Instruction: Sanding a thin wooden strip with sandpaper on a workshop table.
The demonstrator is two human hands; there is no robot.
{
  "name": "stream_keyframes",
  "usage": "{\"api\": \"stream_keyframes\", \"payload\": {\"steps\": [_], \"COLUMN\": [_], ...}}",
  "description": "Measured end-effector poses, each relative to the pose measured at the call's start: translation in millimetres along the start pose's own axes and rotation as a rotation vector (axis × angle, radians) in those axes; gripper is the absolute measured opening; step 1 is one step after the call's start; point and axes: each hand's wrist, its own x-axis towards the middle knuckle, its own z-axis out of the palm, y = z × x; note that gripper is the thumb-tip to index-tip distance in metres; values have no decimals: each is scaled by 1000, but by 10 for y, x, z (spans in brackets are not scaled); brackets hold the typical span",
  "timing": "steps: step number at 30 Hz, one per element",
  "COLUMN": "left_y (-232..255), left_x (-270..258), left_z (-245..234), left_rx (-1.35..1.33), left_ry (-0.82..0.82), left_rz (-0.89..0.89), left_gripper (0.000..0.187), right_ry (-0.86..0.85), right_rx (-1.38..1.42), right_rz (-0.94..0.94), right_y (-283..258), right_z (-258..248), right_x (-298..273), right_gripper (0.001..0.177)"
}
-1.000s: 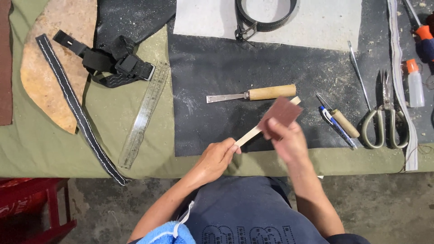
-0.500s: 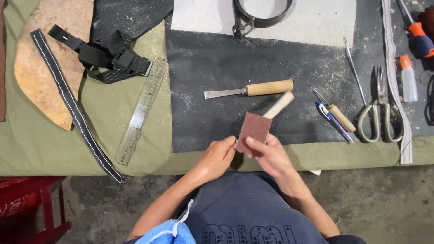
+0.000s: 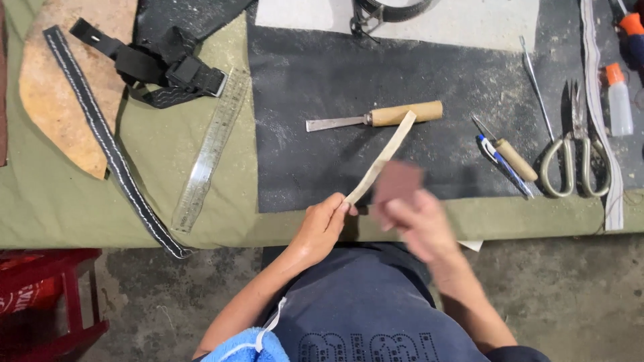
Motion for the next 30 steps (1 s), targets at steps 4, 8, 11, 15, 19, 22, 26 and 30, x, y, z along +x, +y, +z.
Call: {"api": "stream_keyframes", "payload": {"steps": [4, 8, 11, 15, 19, 22, 26, 30], "left_y": [-55, 183, 15, -150, -3, 12, 78, -66], "left_x": [-45, -245, -342, -309, -197, -219, -404, -470], "left_z": [77, -47, -50, -35, 133, 178, 47, 33], "left_rx": [61, 106, 74, 3, -7, 58, 80, 51], "left_ry": [-139, -159, -103, 6, -57, -148, -145, -90], "left_rz": [-5, -38, -96, -85, -47, 2, -48, -124], "left_gripper": [23, 24, 25, 27, 28, 22, 26, 29], "right_ry": [-52, 83, 197, 190, 32, -63, 21, 224], "right_rx": [-30, 82, 234, 219, 111, 66, 0, 122], "right_rz": [77, -119, -261, -265, -71, 64, -145, -361], "right_y": [169, -19, -337, -547, 201, 344, -251, -670], "right_z": [36, -359, -635, -431, -158, -129, -308, -690], "right_x": [125, 487, 584, 107, -172, -65, 235, 494], "right_gripper": [22, 25, 26, 17, 21, 24, 17, 22]}}
